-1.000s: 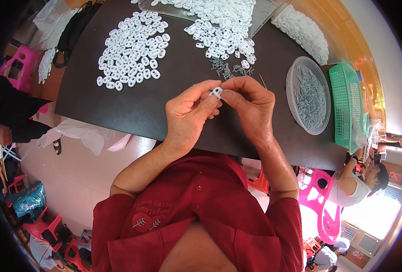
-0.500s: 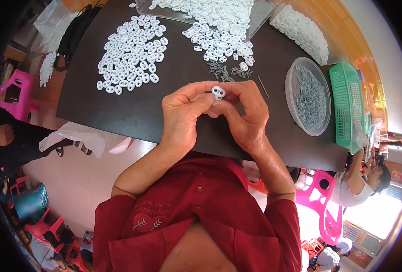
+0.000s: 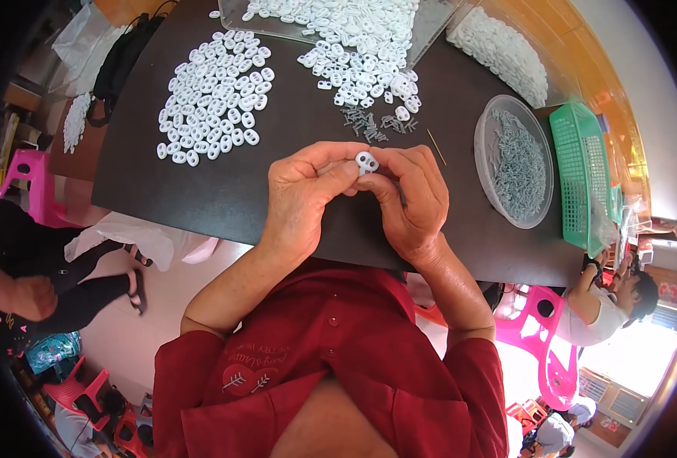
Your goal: The person assembles small white plastic components by hand, inserting metal clips into them.
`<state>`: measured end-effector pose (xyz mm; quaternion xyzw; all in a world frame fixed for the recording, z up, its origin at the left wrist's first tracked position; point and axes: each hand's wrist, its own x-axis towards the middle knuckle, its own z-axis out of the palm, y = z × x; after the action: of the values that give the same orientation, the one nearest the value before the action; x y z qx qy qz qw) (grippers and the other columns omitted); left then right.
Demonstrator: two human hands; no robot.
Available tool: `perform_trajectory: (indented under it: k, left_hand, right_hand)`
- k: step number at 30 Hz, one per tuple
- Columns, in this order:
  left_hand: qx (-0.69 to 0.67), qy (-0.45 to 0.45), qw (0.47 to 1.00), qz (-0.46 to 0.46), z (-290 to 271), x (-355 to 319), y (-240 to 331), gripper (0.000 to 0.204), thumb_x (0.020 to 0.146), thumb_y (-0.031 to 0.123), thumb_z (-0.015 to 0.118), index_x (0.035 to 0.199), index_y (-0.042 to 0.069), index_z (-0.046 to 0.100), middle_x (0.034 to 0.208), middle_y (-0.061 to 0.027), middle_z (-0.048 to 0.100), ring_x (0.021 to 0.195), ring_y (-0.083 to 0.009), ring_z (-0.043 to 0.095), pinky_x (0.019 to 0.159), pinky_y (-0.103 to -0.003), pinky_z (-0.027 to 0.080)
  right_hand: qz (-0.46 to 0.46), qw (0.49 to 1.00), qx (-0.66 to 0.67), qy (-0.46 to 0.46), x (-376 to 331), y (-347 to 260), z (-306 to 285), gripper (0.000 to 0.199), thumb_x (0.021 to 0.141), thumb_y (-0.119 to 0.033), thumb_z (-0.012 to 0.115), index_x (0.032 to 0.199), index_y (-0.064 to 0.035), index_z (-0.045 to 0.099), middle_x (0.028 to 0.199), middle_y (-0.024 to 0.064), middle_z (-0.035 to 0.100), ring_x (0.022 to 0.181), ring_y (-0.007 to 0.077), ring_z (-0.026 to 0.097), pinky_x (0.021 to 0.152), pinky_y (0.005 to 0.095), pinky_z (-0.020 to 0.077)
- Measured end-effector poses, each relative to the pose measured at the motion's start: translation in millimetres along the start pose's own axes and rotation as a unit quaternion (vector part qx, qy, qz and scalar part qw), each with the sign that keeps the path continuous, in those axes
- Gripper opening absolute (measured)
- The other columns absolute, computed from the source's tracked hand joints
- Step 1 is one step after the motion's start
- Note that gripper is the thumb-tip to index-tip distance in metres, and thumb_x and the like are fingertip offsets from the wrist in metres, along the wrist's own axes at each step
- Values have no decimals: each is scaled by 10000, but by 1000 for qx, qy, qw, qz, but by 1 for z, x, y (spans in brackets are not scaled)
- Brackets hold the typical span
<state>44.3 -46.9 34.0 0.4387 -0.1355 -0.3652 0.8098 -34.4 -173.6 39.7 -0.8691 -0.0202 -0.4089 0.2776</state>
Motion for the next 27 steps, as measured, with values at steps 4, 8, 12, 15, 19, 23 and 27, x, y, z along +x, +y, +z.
perform_trajectory:
  k: [4,8,12,15,19,23,27]
  left_hand:
    - [24,1,999,33,2,-3,-1,206,885,0,562,1074,-65,613,943,-89,651,773,-79,574,726,-216,485]
    - [30,-7,997,69,-1,-6,-7,246,889,-2,569,1128,-53,595,936,-54,622,761,-69,546,711,-198,468]
    - [113,4,981,157,0,-8,-9,265,881,66,612,1128,-28,621,830,1,544,721,-48,462,635,-167,383]
    - [176,10,961,212,2,-10,-13,267,889,80,605,1135,-25,618,823,13,524,722,-48,448,631,-167,370]
    - [184,48,948,255,4,-12,-23,246,901,96,594,1112,-26,626,856,5,543,755,-55,462,665,-178,381]
    - [163,62,951,257,6,-14,-27,230,911,102,581,1094,-28,630,878,-2,552,784,-57,472,697,-183,387]
    - [123,67,953,270,8,-11,-31,212,921,103,568,1074,-33,624,897,-11,566,800,-58,483,720,-186,395]
  right_hand:
    - [5,1000,-8,4,-2,0,2,235,702,20,709,919,12,618,811,82,619,659,193,532,571,281,434]
    - [7,1000,9,4,-4,0,4,230,718,-6,710,929,16,621,807,78,615,662,193,529,580,283,434]
    - [15,1000,9,3,-4,-4,5,239,727,-20,709,946,22,621,815,79,612,666,192,526,580,281,432]
    - [23,1000,3,16,-7,-9,7,249,740,-20,701,970,29,617,833,89,608,669,198,522,585,282,435]
    - [12,999,-10,39,-8,-11,12,246,762,-20,680,989,38,607,853,100,606,685,213,530,596,289,442]
    - [-4,999,-18,51,-10,-12,16,237,774,-19,669,990,47,599,861,107,606,698,224,539,598,299,445]
    - [-17,998,-25,58,-10,-10,20,239,774,-17,668,992,48,595,854,110,602,693,225,537,595,301,446]
